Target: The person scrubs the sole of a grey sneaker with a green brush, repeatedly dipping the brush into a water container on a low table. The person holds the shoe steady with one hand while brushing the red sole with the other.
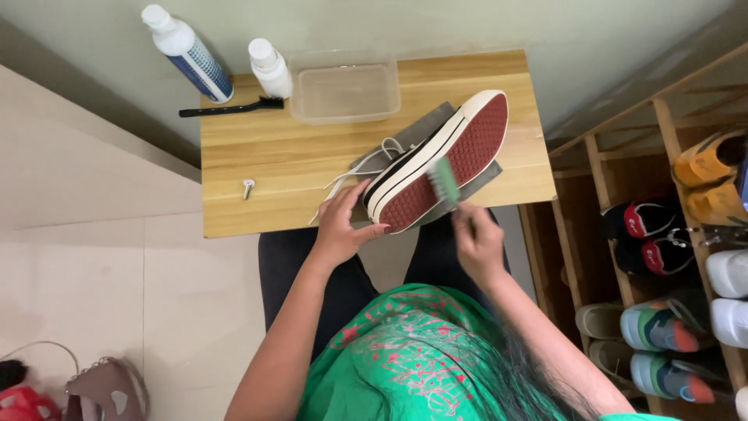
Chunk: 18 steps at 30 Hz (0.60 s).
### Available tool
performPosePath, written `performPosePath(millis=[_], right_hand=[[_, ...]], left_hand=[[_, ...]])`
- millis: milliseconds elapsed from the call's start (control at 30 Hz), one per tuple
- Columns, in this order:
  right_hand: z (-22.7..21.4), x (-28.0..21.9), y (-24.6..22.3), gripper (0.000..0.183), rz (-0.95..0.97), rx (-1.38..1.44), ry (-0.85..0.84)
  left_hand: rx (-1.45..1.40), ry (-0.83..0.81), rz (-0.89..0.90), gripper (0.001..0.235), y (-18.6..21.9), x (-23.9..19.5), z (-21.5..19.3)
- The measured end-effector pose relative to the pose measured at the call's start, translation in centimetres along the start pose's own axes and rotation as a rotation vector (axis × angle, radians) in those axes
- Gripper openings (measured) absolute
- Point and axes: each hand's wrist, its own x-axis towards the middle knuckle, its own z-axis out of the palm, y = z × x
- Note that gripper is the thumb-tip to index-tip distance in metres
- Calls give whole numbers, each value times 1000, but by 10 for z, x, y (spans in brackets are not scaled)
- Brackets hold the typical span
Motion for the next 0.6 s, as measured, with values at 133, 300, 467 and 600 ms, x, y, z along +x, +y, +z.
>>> performPosePath(millis=[133, 300, 467, 600], right_hand=[[3, -1, 2, 8, 34, 6, 67], [23, -31, 12, 11, -2, 57, -24], [20, -30, 21, 30, 147, 244, -67], [41, -41, 31, 31, 368, 536, -96]], left_hand=[[-3, -25, 2, 103, -3, 3, 0], [-25, -42, -2, 105, 1, 2, -3], [-16, -82, -3, 108, 9, 1, -9], [-12, -97, -1, 118, 25, -6, -13]])
